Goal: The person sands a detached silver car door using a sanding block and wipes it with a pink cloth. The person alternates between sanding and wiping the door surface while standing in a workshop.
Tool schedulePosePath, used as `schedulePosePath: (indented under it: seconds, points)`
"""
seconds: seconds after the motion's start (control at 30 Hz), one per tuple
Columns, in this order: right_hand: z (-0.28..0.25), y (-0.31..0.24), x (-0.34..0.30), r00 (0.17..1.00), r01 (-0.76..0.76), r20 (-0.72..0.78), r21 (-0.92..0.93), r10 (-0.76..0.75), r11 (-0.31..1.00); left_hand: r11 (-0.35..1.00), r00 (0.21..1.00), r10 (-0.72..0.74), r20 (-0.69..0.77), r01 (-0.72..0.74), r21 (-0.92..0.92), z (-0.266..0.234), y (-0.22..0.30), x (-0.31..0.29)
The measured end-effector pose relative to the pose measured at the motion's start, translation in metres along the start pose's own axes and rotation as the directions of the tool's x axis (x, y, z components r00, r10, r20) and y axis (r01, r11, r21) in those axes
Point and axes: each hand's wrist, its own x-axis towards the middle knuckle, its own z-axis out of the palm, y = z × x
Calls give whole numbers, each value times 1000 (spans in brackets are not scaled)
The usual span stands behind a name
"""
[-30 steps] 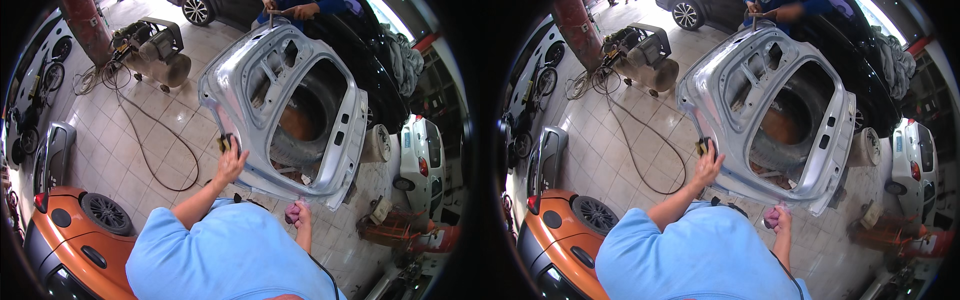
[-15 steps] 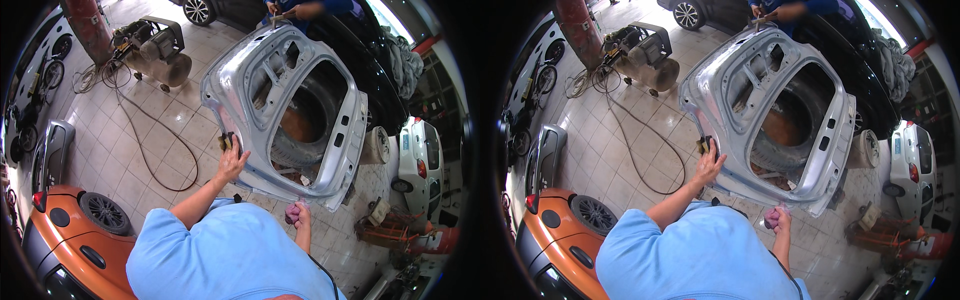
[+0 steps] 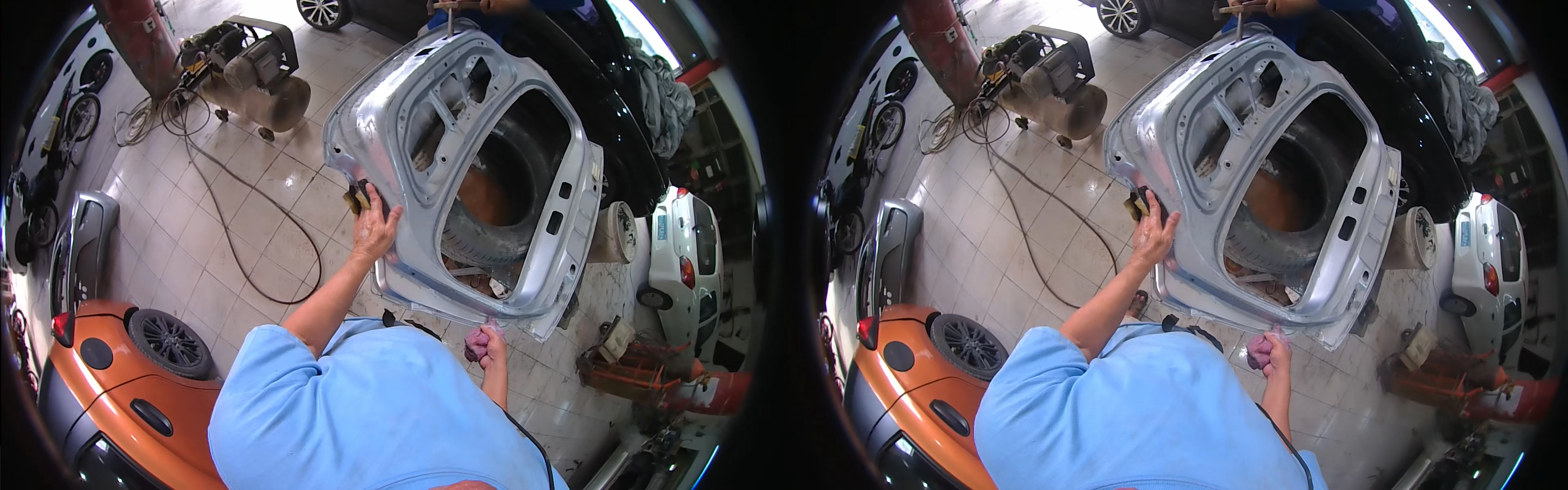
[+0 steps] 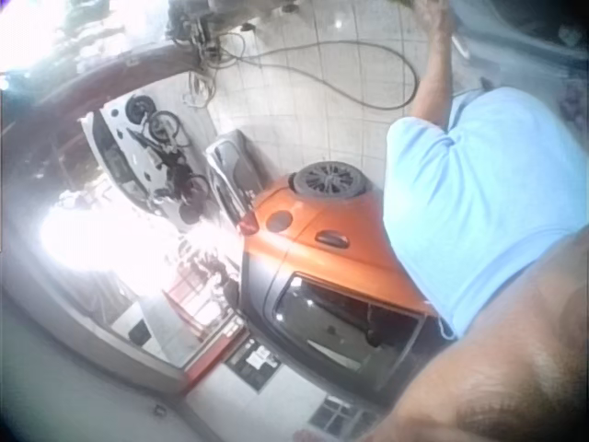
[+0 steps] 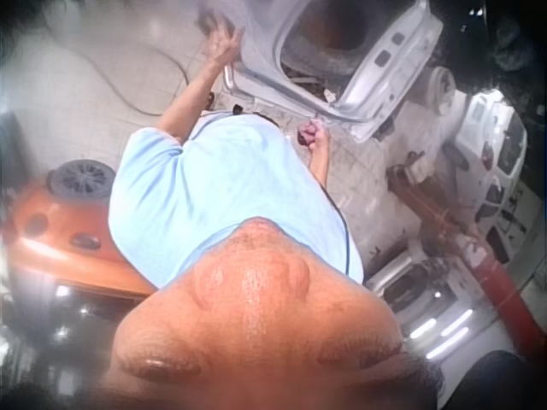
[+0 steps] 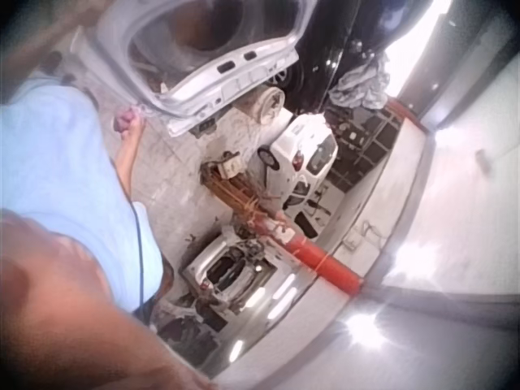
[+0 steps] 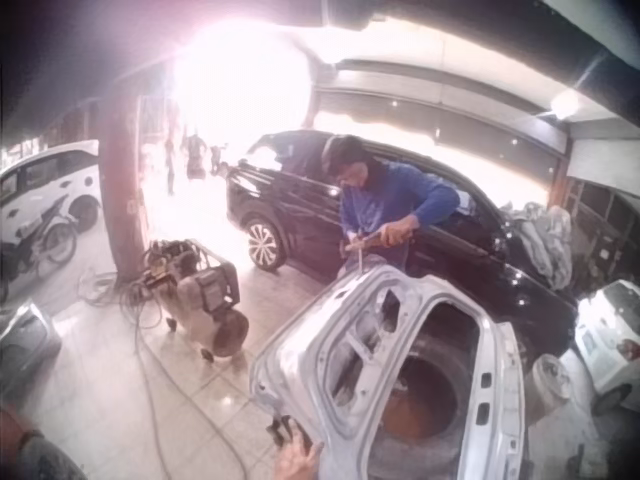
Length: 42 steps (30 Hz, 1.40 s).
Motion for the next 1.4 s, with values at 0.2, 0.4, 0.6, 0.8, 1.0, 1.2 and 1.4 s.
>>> schedulePosePath:
  seconds: [0.2,0.4,0.6,0.8,1.0,1.2,1.4]
  points:
    - [0,0,2,999,29,-18,13,-28,1000,987,992,121,45,-125,99,5,-5,-10]
    - [-10,3,8,997,-34,76,22,32,999,985,975,-138,173,153,-81,-4,6,-6]
    - [-8,5,14,1000,-22,16,50,22,999,967,976,196,-93,-177,185,-8,7,0]
    - [-5,4,14,999,29,14,31,-30,999,963,971,231,-66,-219,155,16,-25,18]
    - [-10,9,25,1000,-17,-1,19,17,1000,898,965,259,37,-255,358,25,-43,14]
    - [-9,6,21,998,-26,55,104,20,994,846,921,388,-44,-337,413,12,-33,8]
    - [-1,1,11,999,-54,-6,58,54,997,967,951,-189,245,223,-121,-7,2,16]
